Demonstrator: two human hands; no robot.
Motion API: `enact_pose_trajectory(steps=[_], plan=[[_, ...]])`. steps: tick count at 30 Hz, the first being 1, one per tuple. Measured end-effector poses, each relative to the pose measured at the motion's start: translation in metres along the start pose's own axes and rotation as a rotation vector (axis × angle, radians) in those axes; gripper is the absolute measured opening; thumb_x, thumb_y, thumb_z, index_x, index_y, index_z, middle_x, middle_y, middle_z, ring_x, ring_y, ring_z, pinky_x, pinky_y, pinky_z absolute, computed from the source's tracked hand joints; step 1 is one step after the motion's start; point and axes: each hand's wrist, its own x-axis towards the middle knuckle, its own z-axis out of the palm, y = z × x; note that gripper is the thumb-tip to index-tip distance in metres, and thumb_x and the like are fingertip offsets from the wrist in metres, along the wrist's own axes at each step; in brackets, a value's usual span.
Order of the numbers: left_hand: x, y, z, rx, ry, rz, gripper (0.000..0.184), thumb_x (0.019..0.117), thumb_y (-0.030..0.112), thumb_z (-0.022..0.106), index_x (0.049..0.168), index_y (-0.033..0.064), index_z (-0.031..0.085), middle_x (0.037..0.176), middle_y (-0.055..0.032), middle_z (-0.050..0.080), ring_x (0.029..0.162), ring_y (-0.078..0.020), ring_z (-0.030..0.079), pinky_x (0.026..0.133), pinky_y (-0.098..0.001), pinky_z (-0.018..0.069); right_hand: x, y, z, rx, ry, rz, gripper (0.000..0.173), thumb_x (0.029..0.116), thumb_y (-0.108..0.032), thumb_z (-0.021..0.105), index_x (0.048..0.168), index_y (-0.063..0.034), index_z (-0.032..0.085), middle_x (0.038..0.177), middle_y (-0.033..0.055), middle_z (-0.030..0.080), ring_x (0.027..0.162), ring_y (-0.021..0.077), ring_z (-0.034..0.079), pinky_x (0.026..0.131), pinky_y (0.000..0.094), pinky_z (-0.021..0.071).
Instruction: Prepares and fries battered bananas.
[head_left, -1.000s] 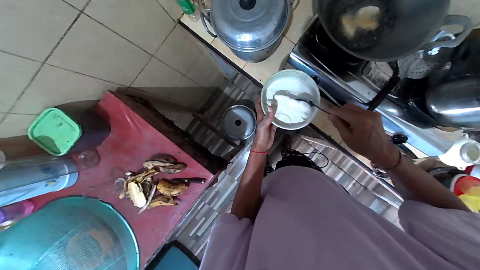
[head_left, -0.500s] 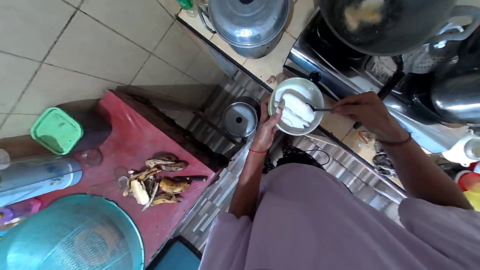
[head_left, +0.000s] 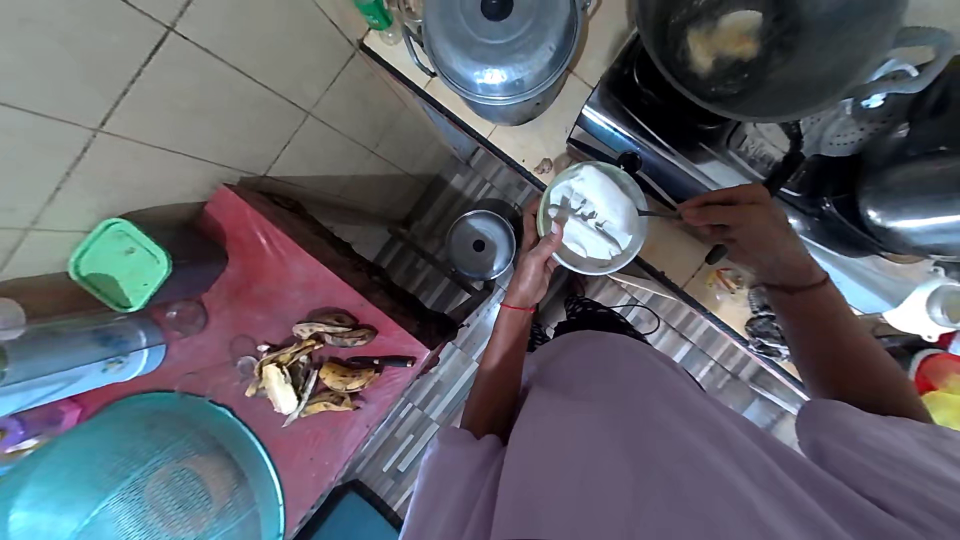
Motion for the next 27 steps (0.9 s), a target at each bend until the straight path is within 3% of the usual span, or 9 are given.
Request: enact_pose_trajectory(steps=[3,6,10,13,19,23,27], plan=[[-0.001,-0.002,0.000,0.017,0.002,-0.013,0.066,0.0944,0.046,0.065,0.151,0.0422,0.031,0.135,0.0034,0.059,0.103,-0.0097,0.067,0.079,-0.0262,0.0589,-0.012,-0.004,-0.002,-0.100,0.023,-0.064,0.016,0.1007,-0.011,0.061,0.096,-0.0098,0.076,0.067,-0.0048,0.062,0.045,-0.0005,0.038,0.041,0.0144,0.0311],[0.009,-0.002,0.007,-0.004,-0.016,-0.004,0.068,0.0935,0.048,0.066,0.151,0.0399,0.029,0.133,0.0029,0.059,0.104,-0.0094,0.066,0.079,-0.0269,0.0591,-0.010,-0.011,-0.006,-0.141,0.034,-0.081,0.016,0.0993,-0.008,0.060,0.096,-0.0065,0.076,0.067,-0.0047,0.060,0.048,-0.0005,0.042,0.044,0.0153,0.0360],[0.019,0.005,0.028,-0.063,-0.027,-0.011,0.068,0.0970,0.047,0.062,0.153,0.0359,0.026,0.131,0.0019,0.061,0.102,-0.0091,0.068,0.079,-0.0250,0.0594,-0.015,-0.024,-0.023,-0.079,0.057,-0.055,0.018,0.0981,-0.008,0.057,0.093,-0.0088,0.075,0.066,-0.0082,0.059,0.048,-0.0029,0.040,0.043,0.0140,0.0339],[0.030,0.013,0.046,-0.074,-0.072,-0.013,0.064,0.0984,0.052,0.059,0.153,0.0383,0.029,0.132,0.0008,0.062,0.104,-0.0117,0.068,0.081,-0.0278,0.0598,-0.014,-0.042,-0.046,0.017,0.110,-0.052,0.024,0.0959,-0.002,0.052,0.089,-0.0096,0.074,0.072,-0.0090,0.067,0.050,-0.0049,0.046,0.045,0.0126,0.0386],[0.042,0.020,0.066,-0.054,-0.083,0.018,0.056,0.1021,0.051,0.053,0.152,0.0349,0.033,0.133,0.0005,0.062,0.108,-0.0122,0.067,0.084,-0.0291,0.0587,0.000,-0.090,-0.103,-0.005,0.242,-0.049,0.021,0.0985,-0.003,0.053,0.092,-0.0096,0.071,0.077,-0.0075,0.069,0.051,-0.0041,0.050,0.046,0.0127,0.0423],[0.044,0.011,0.064,-0.127,-0.050,0.012,0.065,0.1035,0.047,0.052,0.159,0.0298,0.021,0.137,-0.0046,0.060,0.110,-0.0167,0.067,0.086,-0.0332,0.0600,0.038,-0.112,-0.142,-0.051,0.313,0.036,0.015,0.0993,-0.006,0.058,0.094,-0.0086,0.071,0.075,-0.0076,0.068,0.045,-0.0048,0.040,0.041,0.0123,0.0326],[0.040,0.004,0.063,-0.170,0.027,-0.010,0.065,0.1033,0.040,0.052,0.159,0.0257,0.021,0.136,-0.0108,0.059,0.110,-0.0219,0.066,0.088,-0.0375,0.0592,0.087,-0.115,-0.173,-0.069,0.323,0.082,0.015,0.0999,-0.010,0.058,0.091,-0.0105,0.069,0.064,-0.0101,0.056,0.042,-0.0033,0.033,0.040,0.0138,0.0281]])
